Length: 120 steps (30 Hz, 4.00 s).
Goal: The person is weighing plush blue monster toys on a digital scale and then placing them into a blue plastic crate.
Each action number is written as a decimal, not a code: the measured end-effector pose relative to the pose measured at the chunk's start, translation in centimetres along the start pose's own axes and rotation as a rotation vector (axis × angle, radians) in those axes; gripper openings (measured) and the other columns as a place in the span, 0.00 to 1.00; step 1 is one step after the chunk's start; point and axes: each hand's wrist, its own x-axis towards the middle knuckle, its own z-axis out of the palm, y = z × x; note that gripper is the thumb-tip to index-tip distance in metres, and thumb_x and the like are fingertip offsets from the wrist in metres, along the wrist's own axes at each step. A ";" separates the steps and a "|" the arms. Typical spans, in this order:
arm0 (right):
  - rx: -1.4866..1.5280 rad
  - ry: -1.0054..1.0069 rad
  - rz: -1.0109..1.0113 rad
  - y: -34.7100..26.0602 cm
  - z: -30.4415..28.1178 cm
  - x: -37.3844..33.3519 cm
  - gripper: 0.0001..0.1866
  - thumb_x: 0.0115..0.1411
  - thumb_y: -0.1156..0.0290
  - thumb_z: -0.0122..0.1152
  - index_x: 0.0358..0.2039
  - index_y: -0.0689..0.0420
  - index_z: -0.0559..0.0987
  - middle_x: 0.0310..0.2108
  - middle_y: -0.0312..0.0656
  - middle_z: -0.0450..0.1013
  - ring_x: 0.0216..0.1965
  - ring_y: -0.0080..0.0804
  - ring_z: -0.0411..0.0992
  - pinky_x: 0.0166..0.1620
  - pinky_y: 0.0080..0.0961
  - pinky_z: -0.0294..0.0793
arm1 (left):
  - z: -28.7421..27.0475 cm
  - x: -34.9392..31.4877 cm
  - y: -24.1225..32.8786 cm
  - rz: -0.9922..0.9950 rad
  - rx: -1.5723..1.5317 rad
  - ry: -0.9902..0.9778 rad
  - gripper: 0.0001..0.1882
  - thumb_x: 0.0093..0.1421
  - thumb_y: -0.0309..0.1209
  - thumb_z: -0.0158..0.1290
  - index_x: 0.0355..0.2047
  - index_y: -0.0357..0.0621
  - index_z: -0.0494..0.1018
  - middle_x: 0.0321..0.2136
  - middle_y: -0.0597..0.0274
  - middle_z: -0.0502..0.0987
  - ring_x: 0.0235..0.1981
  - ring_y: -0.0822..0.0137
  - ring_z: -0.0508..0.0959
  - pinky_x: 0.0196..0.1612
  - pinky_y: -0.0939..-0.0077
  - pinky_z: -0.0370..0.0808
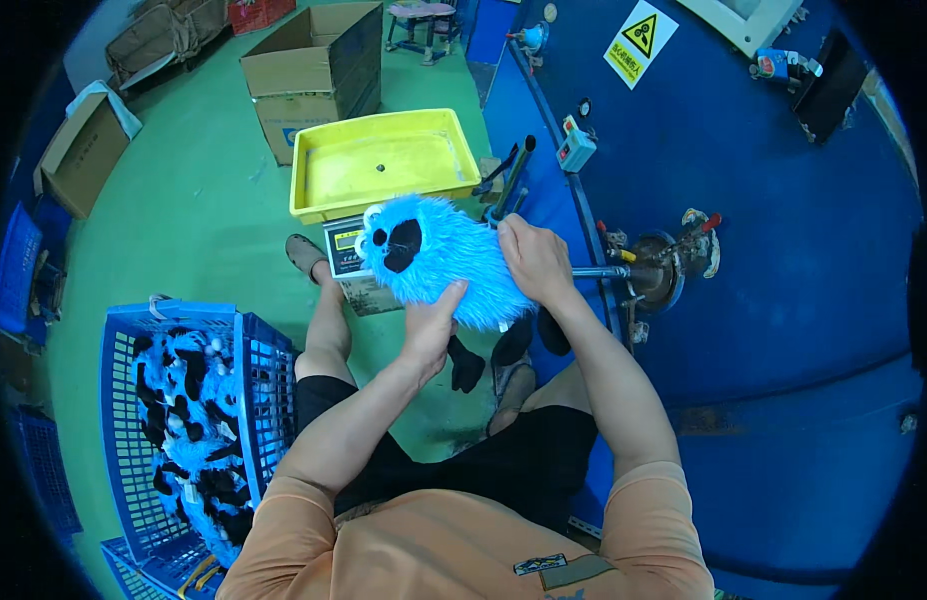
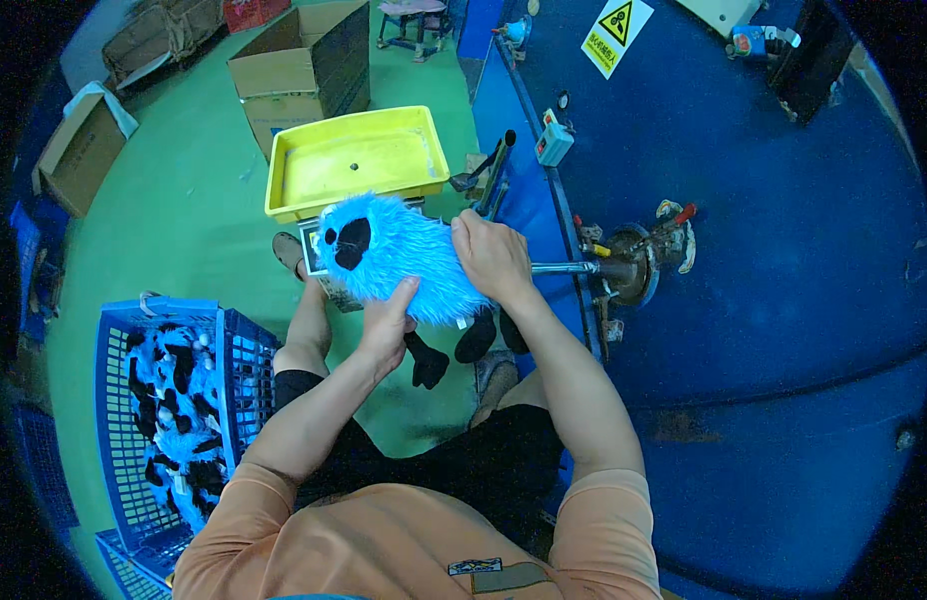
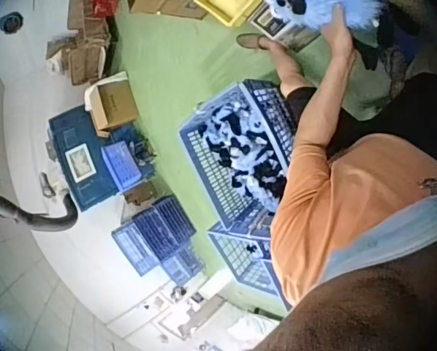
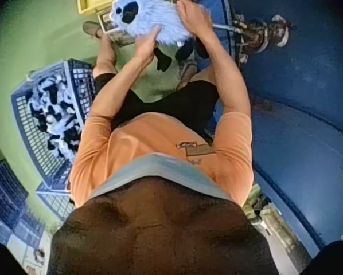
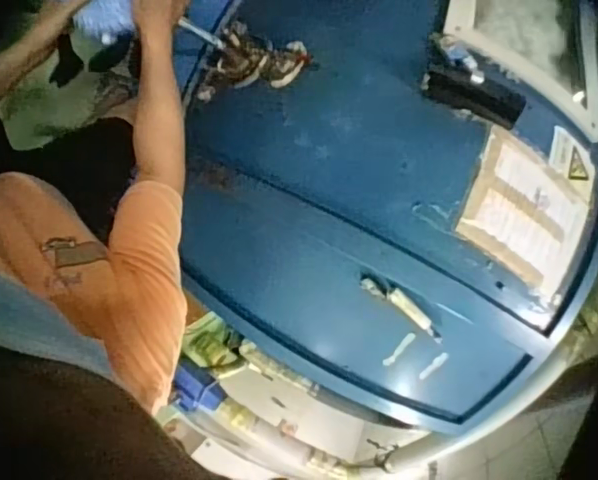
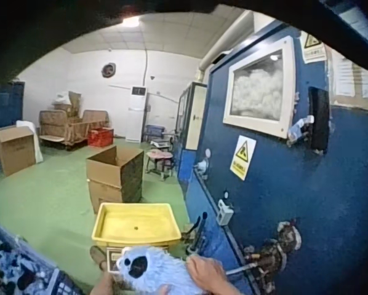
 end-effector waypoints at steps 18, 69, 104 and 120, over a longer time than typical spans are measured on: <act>0.239 -0.020 -0.054 0.3 0.8 0.6 0.16 0.69 0.58 0.44 0.34 0.56 0.74 0.26 0.53 0.77 0.29 0.62 0.74 0.33 0.53 0.69 | -2.0 -1.2 4.2 -0.028 0.119 -0.023 0.22 0.61 0.38 0.61 0.50 0.43 0.69 0.33 0.65 0.75 0.25 0.76 0.69 0.22 0.84 0.62; -0.032 -0.143 0.235 1.3 -1.5 0.5 0.19 0.66 0.53 0.52 0.31 0.56 0.80 0.22 0.45 0.76 0.26 0.54 0.74 0.32 0.46 0.71 | -11.6 13.6 14.6 0.244 0.693 0.146 0.20 0.66 0.43 0.52 0.38 0.34 0.79 0.29 0.58 0.78 0.28 0.73 0.72 0.33 0.80 0.70; 0.893 0.127 0.169 -8.0 5.6 -6.4 0.08 0.63 0.69 0.59 0.34 0.60 0.77 0.24 0.38 0.73 0.22 0.32 0.66 0.29 0.32 0.66 | -9.8 -3.9 7.7 -0.282 -0.588 0.126 0.30 0.62 0.57 0.55 0.53 0.47 0.71 0.38 0.62 0.78 0.28 0.72 0.74 0.34 0.83 0.72; 0.525 0.199 0.210 -6.3 7.8 -8.8 0.06 0.56 0.74 0.60 0.34 0.56 0.74 0.20 0.38 0.72 0.19 0.40 0.69 0.26 0.35 0.67 | -12.5 -3.5 0.7 -0.359 -0.734 0.266 0.22 0.62 0.59 0.54 0.26 0.56 0.68 0.15 0.78 0.60 0.13 0.84 0.54 0.16 0.88 0.51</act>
